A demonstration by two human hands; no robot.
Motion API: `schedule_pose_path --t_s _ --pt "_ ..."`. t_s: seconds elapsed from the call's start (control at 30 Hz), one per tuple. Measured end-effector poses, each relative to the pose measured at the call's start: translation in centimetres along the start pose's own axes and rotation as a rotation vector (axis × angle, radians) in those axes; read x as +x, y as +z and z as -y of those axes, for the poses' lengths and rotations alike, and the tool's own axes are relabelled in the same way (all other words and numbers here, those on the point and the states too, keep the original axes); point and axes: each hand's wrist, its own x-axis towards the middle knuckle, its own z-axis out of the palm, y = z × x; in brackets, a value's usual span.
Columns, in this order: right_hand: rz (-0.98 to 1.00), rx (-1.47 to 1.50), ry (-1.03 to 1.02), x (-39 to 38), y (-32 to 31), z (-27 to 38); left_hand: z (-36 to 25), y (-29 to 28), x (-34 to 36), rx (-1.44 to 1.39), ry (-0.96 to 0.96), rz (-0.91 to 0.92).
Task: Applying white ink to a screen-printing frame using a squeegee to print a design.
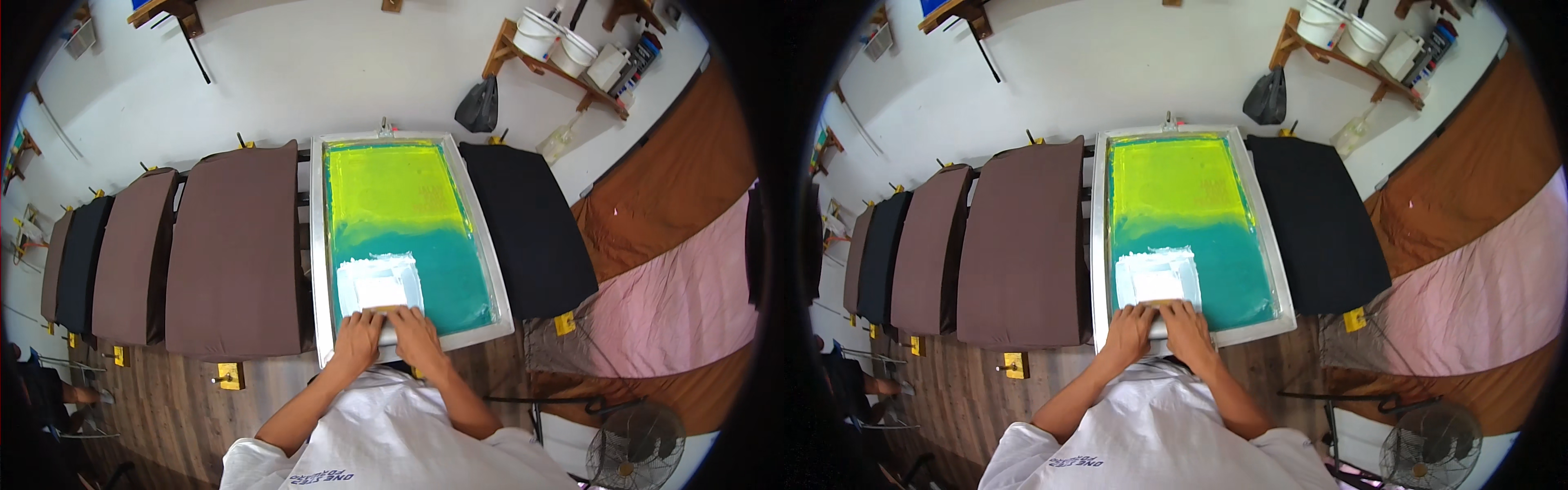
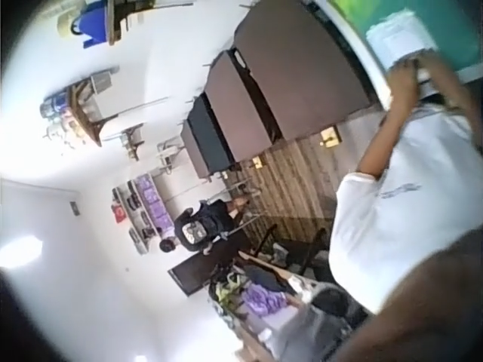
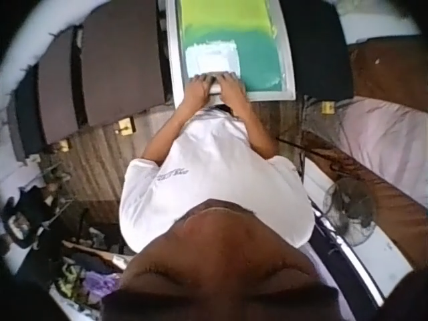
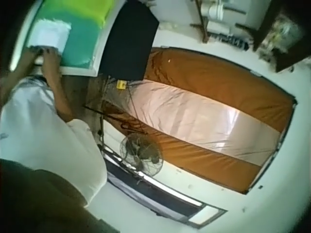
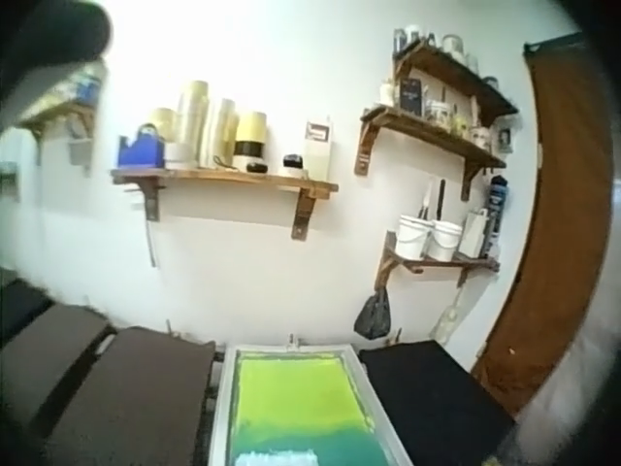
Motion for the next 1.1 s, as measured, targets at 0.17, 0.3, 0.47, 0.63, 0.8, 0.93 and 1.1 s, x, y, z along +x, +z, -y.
schedule_pose_path --t_s 0.17,0.3,0.47,0.63,0.8,0.93,1.1 --pt "0.235 -0.042 -0.007 3.7 -3.7 -0.8 0.3 -2.3 3.4 -0.036 -0.059 0.211" --pt "0.146 -0.023 -0.034 8.5 -3.6 -2.7 2.5 -2.9 8.2 0.055 -0.066 0.158" --pt "0.130 -0.056 0.026 8.8 -1.6 -3.0 4.0 -0.4 7.8 -0.023 -0.061 0.084" --pt "0.065 0.022 -0.004 1.6 -0.6 -1.3 -0.3 0.2 1.2 0.012 -0.057 0.064" --pt "0.274 -0.009 0.057 2.6 -3.7 -0.6 -1.0 -2.7 2.6 -0.054 -0.130 0.265" --pt "0.224 -0.063 0.013 8.3 -4.5 -1.8 2.2 -2.3 7.4 0.016 -0.124 0.151" --pt "0.235 -0.092 0.024 10.3 -2.2 -3.9 3.0 -0.9 8.8 0.031 -0.176 0.168"
